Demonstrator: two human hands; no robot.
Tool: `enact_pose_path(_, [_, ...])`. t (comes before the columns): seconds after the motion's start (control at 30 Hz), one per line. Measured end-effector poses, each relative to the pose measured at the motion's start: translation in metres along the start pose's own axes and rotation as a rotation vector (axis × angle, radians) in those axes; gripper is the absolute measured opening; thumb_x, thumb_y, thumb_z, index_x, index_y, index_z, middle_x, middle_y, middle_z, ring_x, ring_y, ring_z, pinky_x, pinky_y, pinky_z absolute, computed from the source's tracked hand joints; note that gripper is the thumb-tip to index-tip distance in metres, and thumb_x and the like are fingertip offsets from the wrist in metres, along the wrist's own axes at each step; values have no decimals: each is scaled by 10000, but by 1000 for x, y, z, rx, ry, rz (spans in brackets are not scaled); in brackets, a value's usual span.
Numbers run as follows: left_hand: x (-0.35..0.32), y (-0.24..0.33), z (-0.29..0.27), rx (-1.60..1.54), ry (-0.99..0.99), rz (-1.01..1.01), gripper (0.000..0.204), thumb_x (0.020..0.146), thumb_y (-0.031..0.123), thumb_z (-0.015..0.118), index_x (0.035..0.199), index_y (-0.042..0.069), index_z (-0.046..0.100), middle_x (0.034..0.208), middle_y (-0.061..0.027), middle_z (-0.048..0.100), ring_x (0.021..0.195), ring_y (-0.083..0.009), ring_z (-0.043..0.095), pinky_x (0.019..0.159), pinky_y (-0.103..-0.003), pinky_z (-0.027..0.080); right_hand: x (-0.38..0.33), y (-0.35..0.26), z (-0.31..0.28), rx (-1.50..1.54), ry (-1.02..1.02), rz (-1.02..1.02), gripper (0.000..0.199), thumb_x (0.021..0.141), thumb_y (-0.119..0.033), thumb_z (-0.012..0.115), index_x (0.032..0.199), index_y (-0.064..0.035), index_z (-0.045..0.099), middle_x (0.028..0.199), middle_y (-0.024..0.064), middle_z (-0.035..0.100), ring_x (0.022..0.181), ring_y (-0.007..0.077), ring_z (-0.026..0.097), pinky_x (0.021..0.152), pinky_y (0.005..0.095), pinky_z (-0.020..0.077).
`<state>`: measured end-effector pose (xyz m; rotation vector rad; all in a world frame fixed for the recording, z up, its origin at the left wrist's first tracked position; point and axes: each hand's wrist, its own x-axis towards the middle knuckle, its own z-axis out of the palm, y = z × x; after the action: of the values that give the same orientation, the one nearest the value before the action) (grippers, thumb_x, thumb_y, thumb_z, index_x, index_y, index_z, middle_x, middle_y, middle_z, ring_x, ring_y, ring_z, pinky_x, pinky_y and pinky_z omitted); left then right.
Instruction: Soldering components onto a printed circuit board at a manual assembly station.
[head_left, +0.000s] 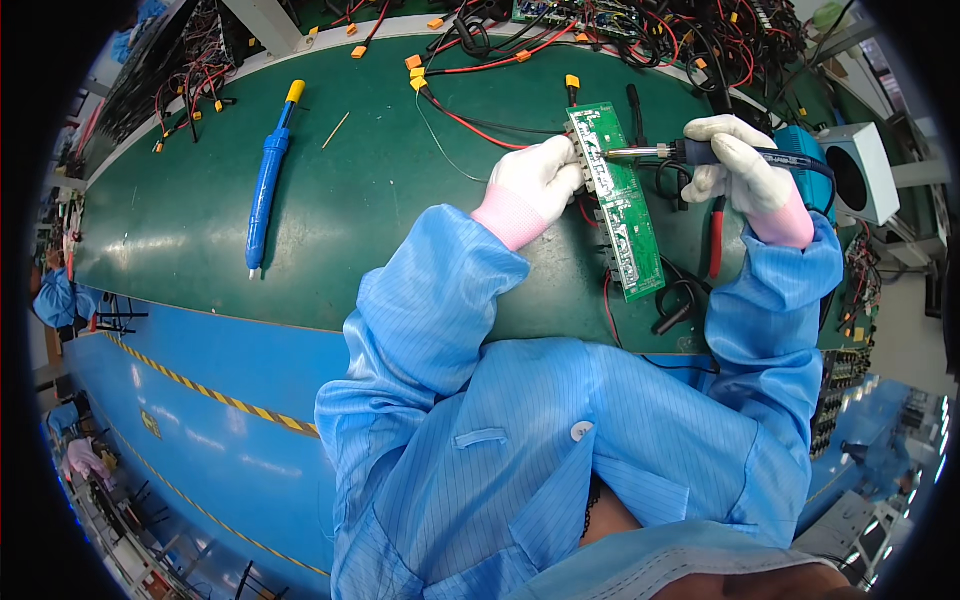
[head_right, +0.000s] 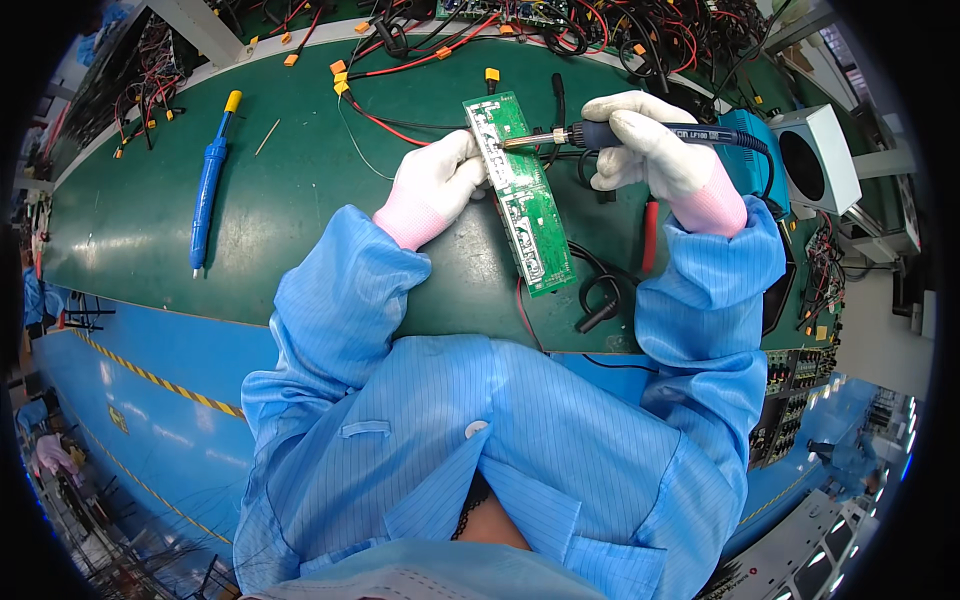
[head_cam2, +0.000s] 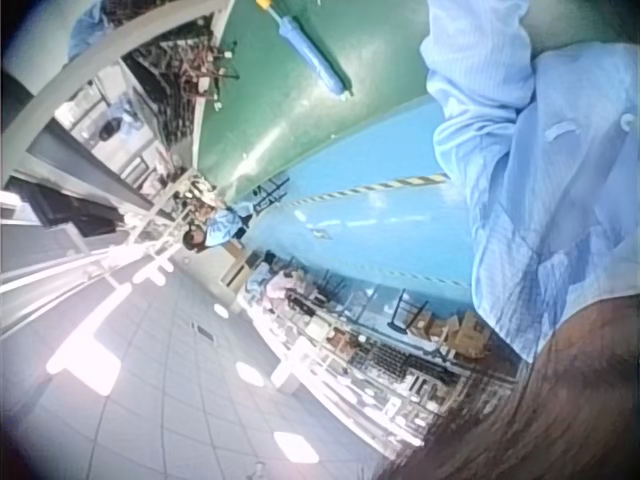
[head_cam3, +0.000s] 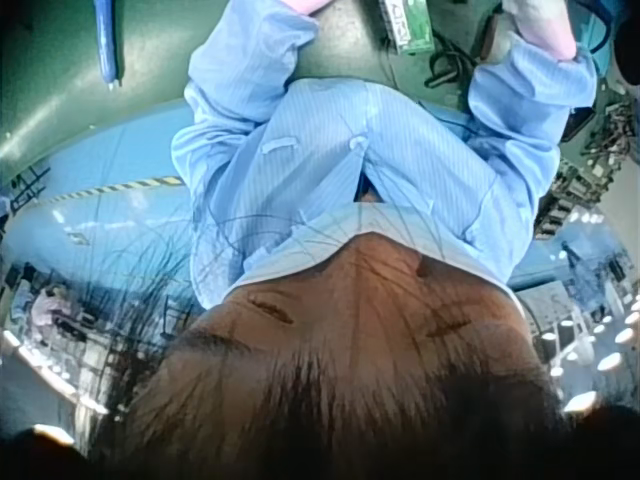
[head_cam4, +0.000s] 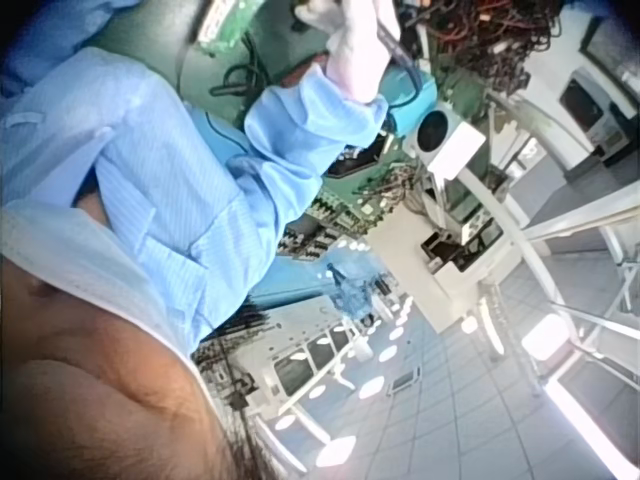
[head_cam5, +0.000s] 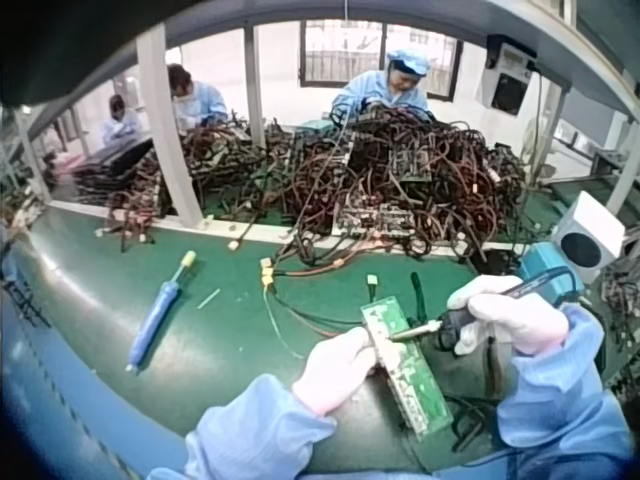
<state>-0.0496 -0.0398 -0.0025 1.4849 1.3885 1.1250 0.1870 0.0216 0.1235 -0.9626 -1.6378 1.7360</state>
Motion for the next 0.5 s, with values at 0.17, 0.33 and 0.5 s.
enact_pose_path(0.17, [0,-1,-1,11,-5,6,151,826,197,530,865,60,579,730,-74,642,649,-259,587,620,-353,460,-8,3,9,-40,70,-34,321,975,-188,492,1182,47,562,739,114,622,627,162,606,668,321,556])
enact_pose_path(0.33, [0,-2,0,-6,-3,16,145,825,192,530,859,60,577,723,-71,640,642,-256,584,616,-353,459,-17,12,17,-45,128,-88,307,984,-168,465,1185,48,548,708,120,613,610,178,591,651,329,543])
enact_pose_path(0.5, [0,0,0,-17,-3,10,141,824,189,529,854,59,576,717,-70,637,636,-254,580,613,-353,458,-26,24,24,-42,187,-137,309,984,-162,458,1177,62,547,696,127,615,601,183,594,649,325,540])
